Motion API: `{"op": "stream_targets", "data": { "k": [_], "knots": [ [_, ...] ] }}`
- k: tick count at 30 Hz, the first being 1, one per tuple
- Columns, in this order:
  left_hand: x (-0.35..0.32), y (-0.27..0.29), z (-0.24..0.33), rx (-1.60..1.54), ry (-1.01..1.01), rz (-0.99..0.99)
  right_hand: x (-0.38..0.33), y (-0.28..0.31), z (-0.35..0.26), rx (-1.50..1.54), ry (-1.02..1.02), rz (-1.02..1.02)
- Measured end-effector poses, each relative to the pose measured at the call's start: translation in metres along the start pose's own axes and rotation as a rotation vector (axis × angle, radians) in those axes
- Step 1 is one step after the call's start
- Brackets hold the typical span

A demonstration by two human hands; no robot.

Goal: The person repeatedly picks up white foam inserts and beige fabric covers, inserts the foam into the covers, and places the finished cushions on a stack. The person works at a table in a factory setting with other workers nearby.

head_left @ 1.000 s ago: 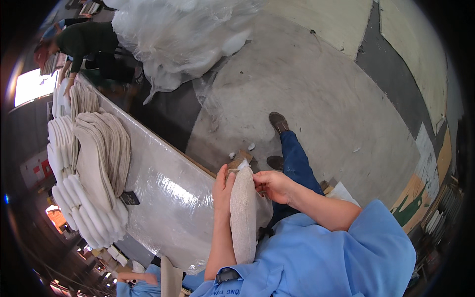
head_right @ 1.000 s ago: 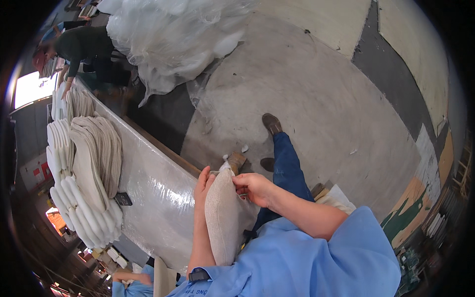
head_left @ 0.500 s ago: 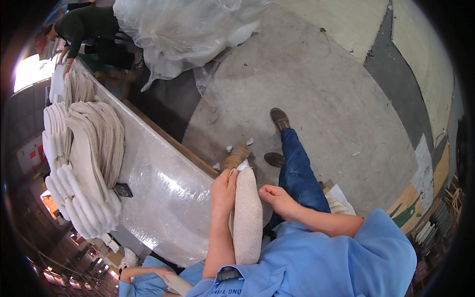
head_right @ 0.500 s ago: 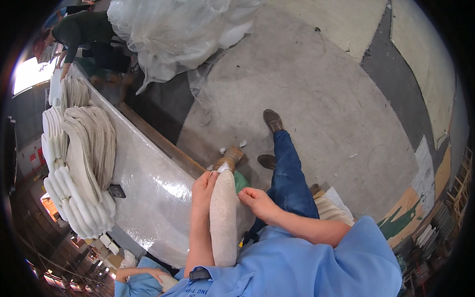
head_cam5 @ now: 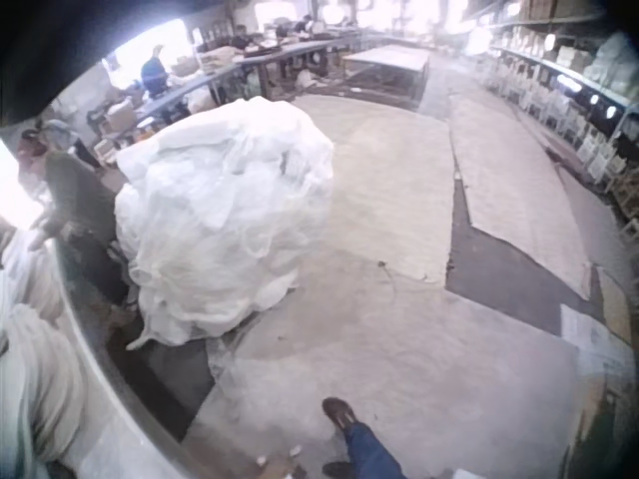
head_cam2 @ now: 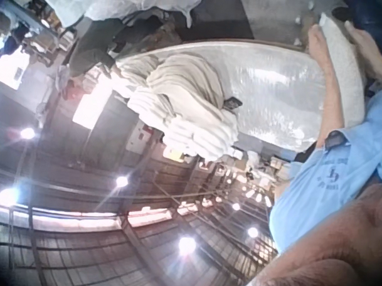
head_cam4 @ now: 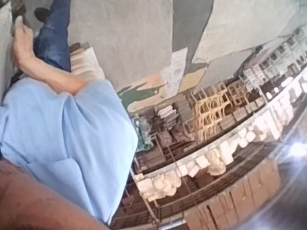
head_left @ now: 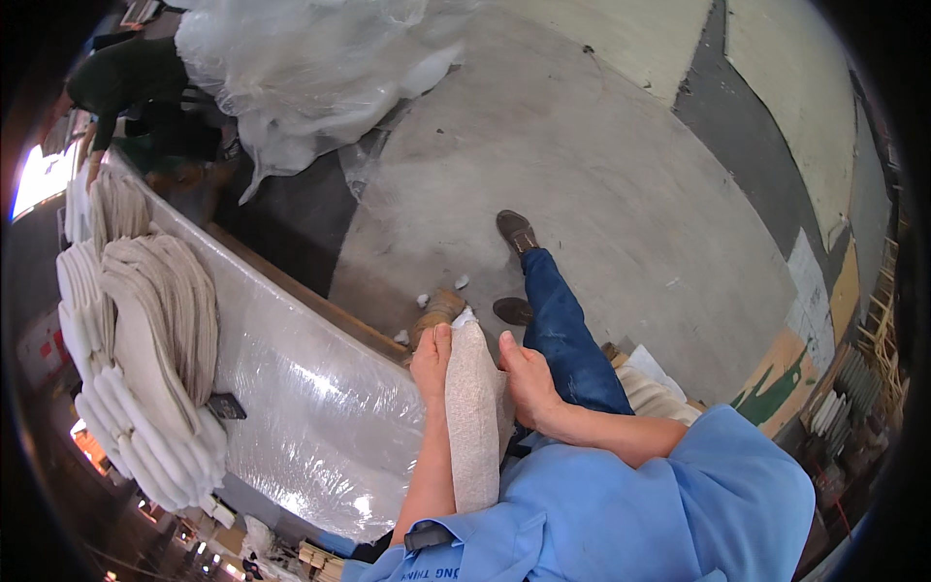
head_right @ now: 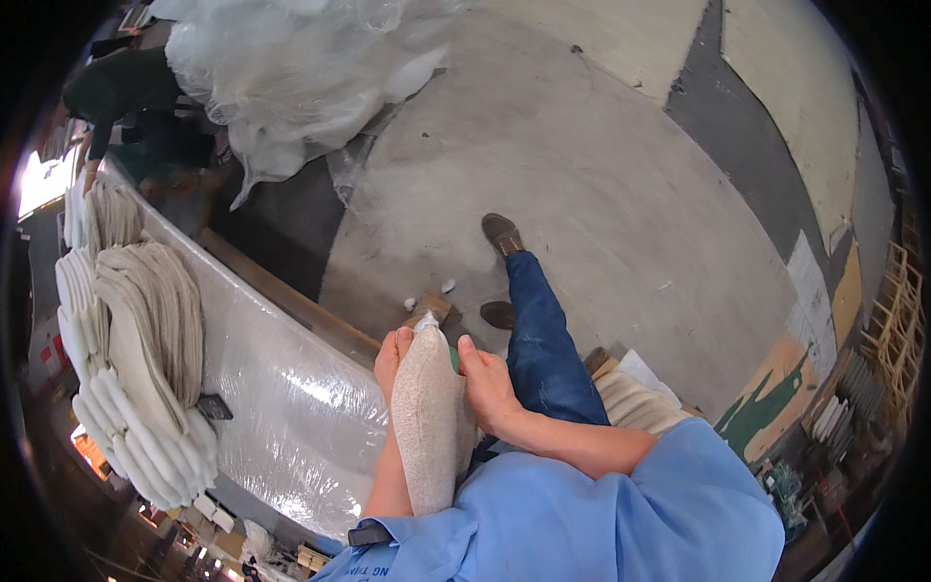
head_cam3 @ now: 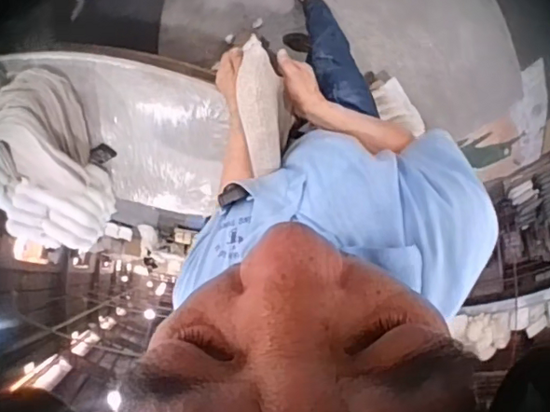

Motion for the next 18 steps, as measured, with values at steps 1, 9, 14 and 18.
{"op": "stream_targets", "data": {
  "k": [1, 9, 14, 18],
  "knots": [
    [0.0, -0.001, -0.003, -0.007, -0.005, -0.005, 0.002, 0.0, 0.0, -0.014, 0.048, -0.007],
    [0.003, -0.017, -0.011, -0.227, 0.056, -0.242, 0.02, -0.013, 0.011, 0.038, 0.181, -0.086],
    [-0.006, -0.021, -0.006, -0.373, 0.011, -0.348, 0.015, 0.008, -0.029, -0.026, 0.343, -0.205],
    [-0.012, -0.025, -0.005, -0.519, 0.14, -0.492, 0.026, 0.005, -0.054, -0.132, 0.161, -0.444]
  ]
}}
Point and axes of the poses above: each hand's wrist, its own x-axis towards the middle knuckle, its own y-axis out of the back of the hand, z = x × y, the point moved 6 cm from there along x, towards the middle knuckle, and after that the axes turned 5 degrees about z, right-handed, at the moved point
